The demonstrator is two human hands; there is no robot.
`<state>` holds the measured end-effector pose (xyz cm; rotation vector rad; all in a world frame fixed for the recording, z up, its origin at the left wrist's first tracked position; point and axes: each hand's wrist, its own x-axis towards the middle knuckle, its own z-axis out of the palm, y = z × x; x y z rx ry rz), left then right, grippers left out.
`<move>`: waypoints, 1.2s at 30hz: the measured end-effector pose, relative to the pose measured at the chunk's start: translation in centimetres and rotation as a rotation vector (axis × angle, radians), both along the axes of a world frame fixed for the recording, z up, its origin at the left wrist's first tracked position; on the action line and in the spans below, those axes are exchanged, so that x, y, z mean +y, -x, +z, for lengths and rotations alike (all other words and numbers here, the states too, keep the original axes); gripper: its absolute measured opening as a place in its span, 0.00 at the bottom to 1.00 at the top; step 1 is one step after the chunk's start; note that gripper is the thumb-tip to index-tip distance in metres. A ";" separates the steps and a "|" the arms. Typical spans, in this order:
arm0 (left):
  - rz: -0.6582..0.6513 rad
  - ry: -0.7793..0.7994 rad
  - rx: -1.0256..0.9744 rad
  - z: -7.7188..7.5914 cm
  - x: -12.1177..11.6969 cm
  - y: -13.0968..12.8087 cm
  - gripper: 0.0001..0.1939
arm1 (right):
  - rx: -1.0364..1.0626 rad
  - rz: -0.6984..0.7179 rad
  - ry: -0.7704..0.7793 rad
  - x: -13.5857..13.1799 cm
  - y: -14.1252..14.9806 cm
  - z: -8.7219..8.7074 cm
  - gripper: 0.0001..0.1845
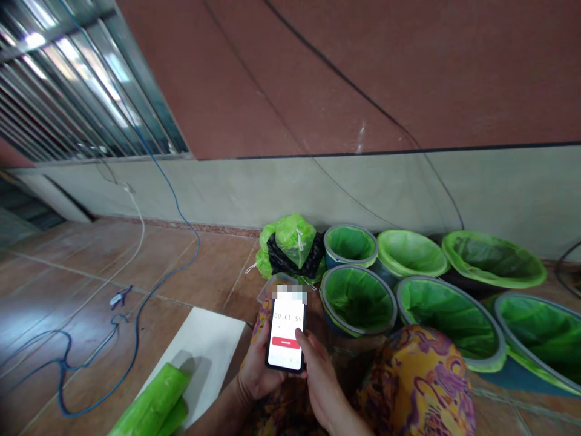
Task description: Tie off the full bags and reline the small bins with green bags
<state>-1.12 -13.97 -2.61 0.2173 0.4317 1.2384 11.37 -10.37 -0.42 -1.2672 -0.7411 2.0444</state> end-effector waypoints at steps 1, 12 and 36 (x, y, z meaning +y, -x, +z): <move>0.002 0.013 0.003 0.0 0.0 0.0 0.35 | -0.002 -0.007 0.002 -0.1 0.0 -0.1 0.33; 0.050 0.090 0.001 -0.5 0.0 -0.1 0.33 | 0.030 -0.069 0.023 -0.7 -0.1 -0.5 0.35; 0.042 0.024 -0.015 -0.8 -0.1 0.0 0.33 | 0.078 -0.061 0.022 -1.1 0.1 0.3 0.30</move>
